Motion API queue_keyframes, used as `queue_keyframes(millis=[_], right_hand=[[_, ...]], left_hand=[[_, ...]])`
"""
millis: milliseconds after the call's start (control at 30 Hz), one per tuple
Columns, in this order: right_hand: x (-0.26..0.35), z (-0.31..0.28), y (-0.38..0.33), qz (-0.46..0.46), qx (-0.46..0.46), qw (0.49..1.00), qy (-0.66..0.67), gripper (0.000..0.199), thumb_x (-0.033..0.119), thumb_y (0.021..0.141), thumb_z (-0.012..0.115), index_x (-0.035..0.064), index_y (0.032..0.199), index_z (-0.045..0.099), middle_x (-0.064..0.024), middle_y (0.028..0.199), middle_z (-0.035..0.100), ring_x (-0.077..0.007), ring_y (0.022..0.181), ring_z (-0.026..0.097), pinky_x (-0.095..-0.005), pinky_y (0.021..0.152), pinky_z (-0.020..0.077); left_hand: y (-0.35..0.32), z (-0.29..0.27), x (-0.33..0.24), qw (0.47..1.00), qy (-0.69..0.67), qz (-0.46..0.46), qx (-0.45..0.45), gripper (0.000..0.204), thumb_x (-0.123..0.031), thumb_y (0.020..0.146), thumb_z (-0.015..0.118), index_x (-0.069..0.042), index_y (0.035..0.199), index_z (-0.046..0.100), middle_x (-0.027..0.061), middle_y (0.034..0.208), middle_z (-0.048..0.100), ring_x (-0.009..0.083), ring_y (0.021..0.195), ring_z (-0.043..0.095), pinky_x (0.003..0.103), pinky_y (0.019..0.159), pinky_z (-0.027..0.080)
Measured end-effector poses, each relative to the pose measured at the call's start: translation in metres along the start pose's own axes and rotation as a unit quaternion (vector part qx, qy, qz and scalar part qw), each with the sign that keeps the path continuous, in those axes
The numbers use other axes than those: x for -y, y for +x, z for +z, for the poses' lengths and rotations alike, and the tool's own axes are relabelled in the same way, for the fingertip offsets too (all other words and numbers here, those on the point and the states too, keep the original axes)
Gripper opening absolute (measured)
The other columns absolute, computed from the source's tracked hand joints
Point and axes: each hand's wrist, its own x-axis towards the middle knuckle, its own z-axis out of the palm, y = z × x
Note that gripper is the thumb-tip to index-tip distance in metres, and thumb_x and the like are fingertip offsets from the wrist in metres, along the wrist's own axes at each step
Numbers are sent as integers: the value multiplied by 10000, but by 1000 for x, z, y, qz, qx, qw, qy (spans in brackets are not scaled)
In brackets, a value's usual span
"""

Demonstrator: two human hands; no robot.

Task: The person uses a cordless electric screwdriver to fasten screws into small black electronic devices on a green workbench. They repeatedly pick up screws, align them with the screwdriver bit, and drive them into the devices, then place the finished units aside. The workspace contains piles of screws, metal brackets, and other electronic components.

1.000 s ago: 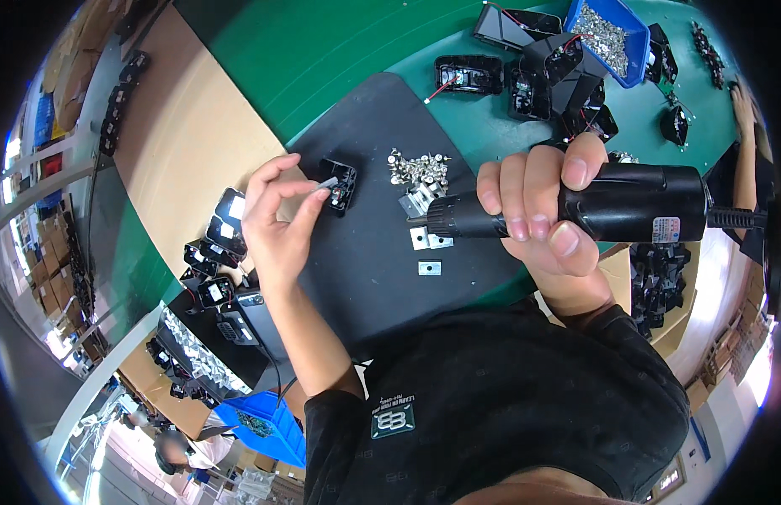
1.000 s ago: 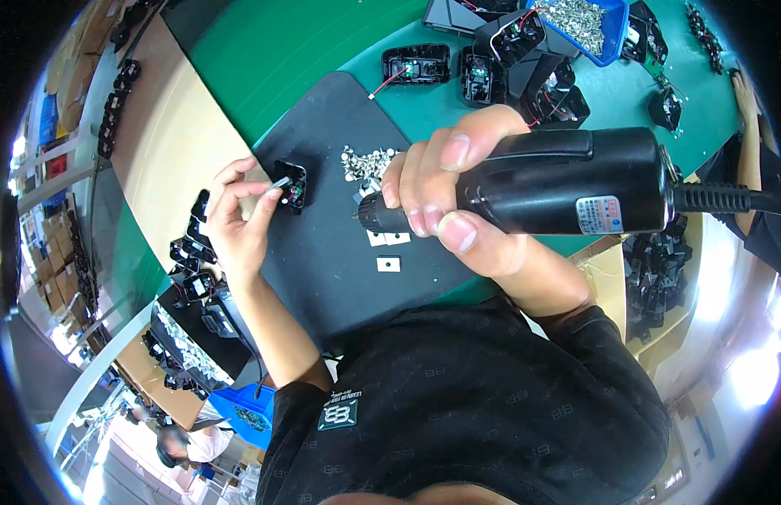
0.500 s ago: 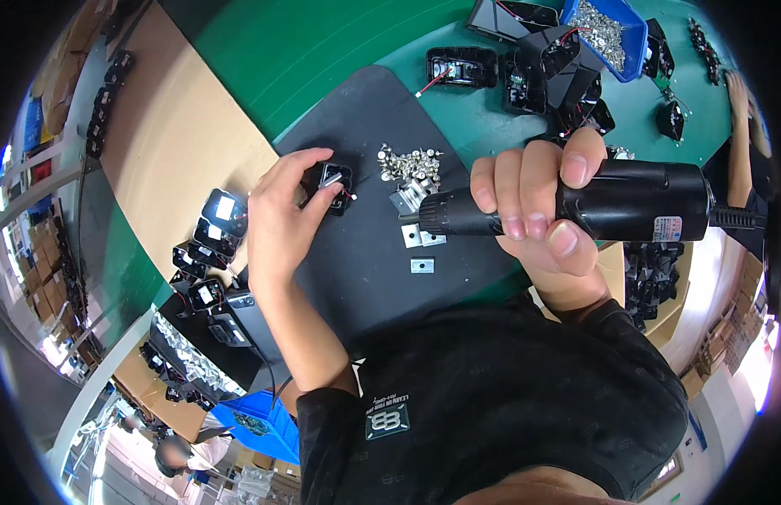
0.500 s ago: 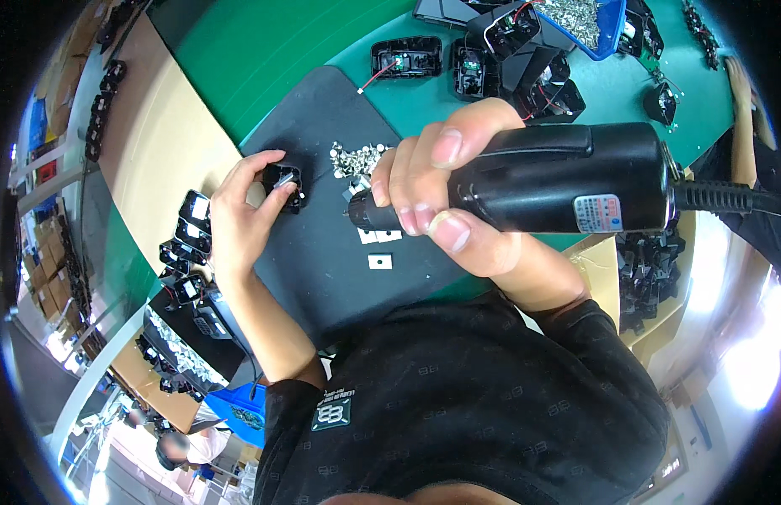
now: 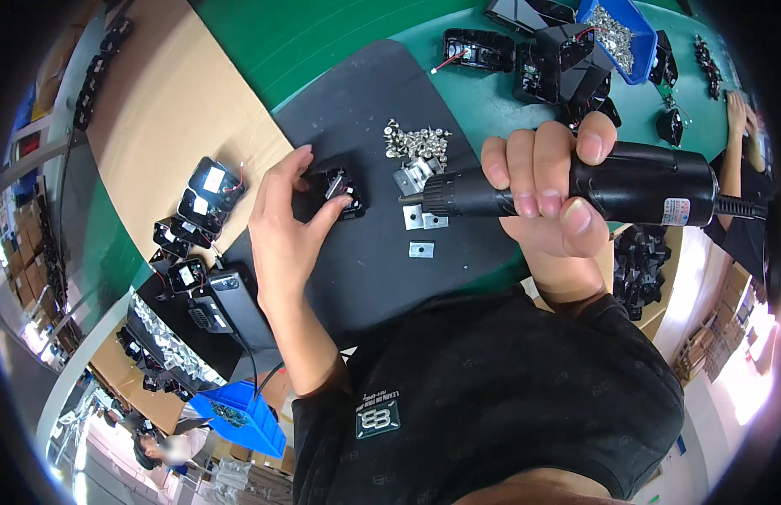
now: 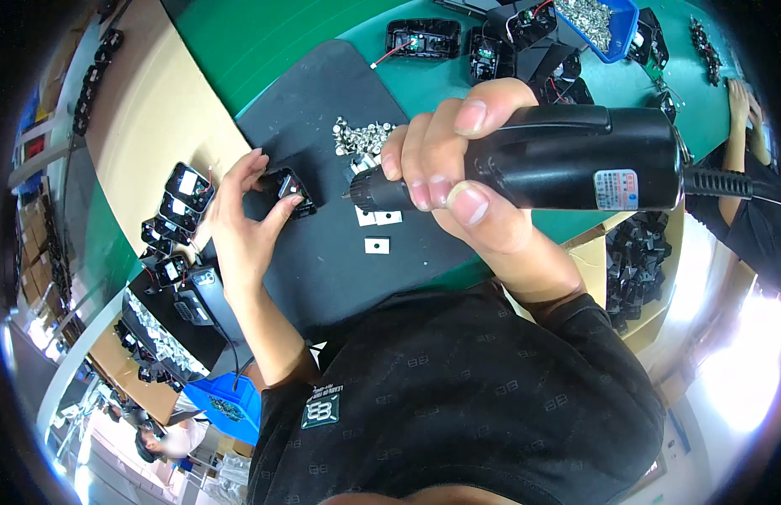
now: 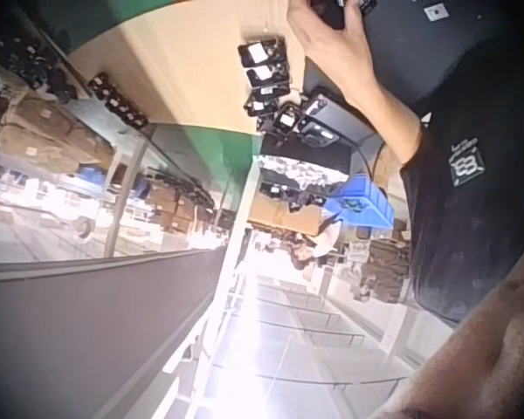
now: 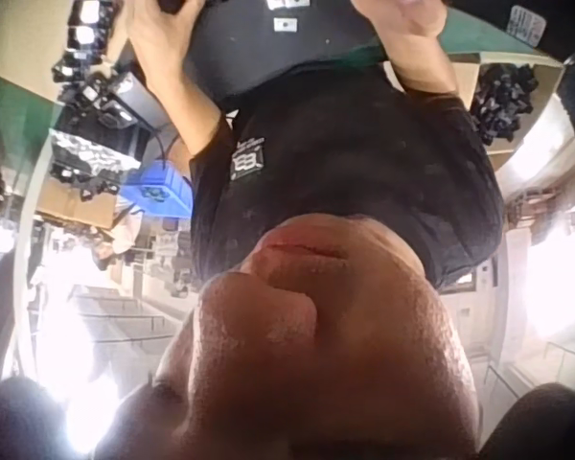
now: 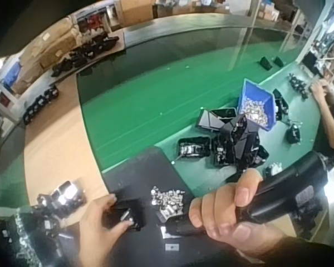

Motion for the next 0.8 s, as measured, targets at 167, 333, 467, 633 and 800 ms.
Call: queue_keyframes(millis=[167, 333, 467, 633, 800], right_hand=[[-3, -3, 1, -5, 17, 1000, 1, 409, 150, 848, 628, 156, 1203, 426, 5, 766, 506, -133, 673, 504, -372, 788, 462], [-2, -5, 1, -5, 20, 1000, -2, 417, 150, 842, 621, 156, 1211, 426, 5, 768, 503, -132, 677, 505, -373, 795, 460], [-2, -4, 1, -7, 18, 1000, -1, 423, 150, 835, 620, 157, 1211, 427, 4, 768, 504, -132, 678, 505, -372, 795, 460], [-2, -4, 0, -11, 16, 1000, 1, 421, 145, 830, 618, 155, 1204, 425, 1, 769, 508, -135, 671, 506, -372, 787, 462], [-1, -3, 0, -15, 8, 1000, -3, 413, 150, 837, 629, 155, 1195, 423, 0, 767, 509, -137, 669, 508, -372, 779, 462]], left_hand=[[-6, 3, 17, 995, -5, 86, -58, 362, -45, 677, 817, -30, 997, 649, 116, 1079, 649, 268, 907, 637, 353, 806, 517], [-10, 3, 11, 994, 65, 80, -24, 207, -57, 694, 800, -35, 859, 676, 102, 1097, 652, 259, 962, 647, 359, 840, 503], [-9, 4, 10, 992, 74, 101, -26, 190, -17, 698, 783, -12, 850, 670, 117, 1119, 640, 284, 986, 639, 374, 830, 519], [-7, 4, 14, 988, 61, 133, -47, 180, -21, 703, 773, -26, 849, 667, 115, 1154, 647, 299, 1039, 620, 387, 887, 492], [1, 6, 15, 984, 65, 164, -17, 187, -17, 718, 762, -31, 873, 658, 114, 1140, 664, 290, 1026, 632, 382, 879, 497]])
